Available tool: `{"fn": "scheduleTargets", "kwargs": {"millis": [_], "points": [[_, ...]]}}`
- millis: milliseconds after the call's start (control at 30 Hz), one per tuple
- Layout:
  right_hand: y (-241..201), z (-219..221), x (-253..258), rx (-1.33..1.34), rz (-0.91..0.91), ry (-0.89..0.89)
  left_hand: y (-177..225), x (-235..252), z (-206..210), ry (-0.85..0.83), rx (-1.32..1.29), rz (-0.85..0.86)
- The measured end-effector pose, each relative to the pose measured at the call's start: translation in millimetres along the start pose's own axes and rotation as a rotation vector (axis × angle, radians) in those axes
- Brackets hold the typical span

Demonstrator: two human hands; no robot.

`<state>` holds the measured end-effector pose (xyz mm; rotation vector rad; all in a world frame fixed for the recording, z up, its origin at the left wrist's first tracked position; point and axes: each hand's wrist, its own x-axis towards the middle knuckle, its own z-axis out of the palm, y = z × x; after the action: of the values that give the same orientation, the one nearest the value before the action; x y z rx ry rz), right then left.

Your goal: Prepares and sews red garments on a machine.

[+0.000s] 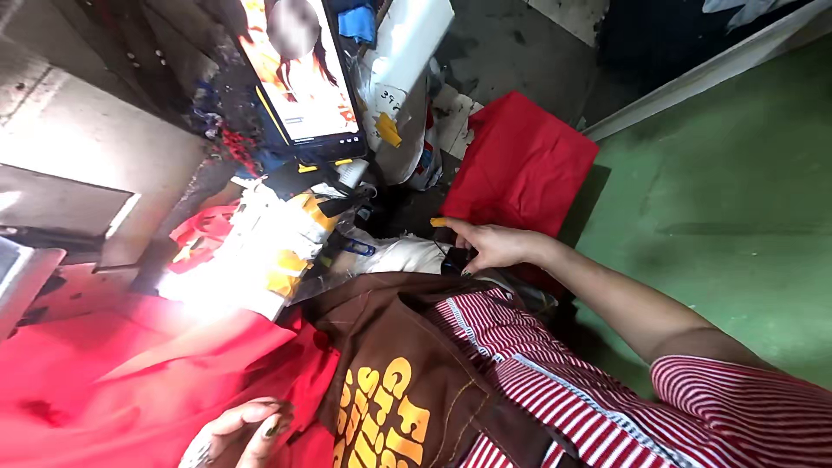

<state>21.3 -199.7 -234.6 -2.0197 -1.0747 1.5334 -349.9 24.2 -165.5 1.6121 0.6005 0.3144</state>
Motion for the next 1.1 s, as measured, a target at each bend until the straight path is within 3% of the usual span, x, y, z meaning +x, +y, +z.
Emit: {"fn": "scheduleTargets", "kwargs": {"millis": [133, 267, 567, 933, 1100], "points": [[-3, -2, 4, -0.050, 0.007, -0.024, -46, -29, -44, 0.053, 0.016, 0.082], [-6, -6, 5, -0.099, -0.006, -0.080, 4, -17, -19, 0.103, 0.007, 0.030], [-11, -9, 9, -0.186, 0.039, -0.102, 3, -37, -25, 0.282, 0.019, 0.071], [-49, -20, 36, -0.452, 0.006, -0.214, 9, -73, -37, 0.708, 0.042, 0.105], [-77, -26, 43, -0.547, -0.139, -0.167, 6, -67, -88, 1.137, 0.532, 0.038]]}}
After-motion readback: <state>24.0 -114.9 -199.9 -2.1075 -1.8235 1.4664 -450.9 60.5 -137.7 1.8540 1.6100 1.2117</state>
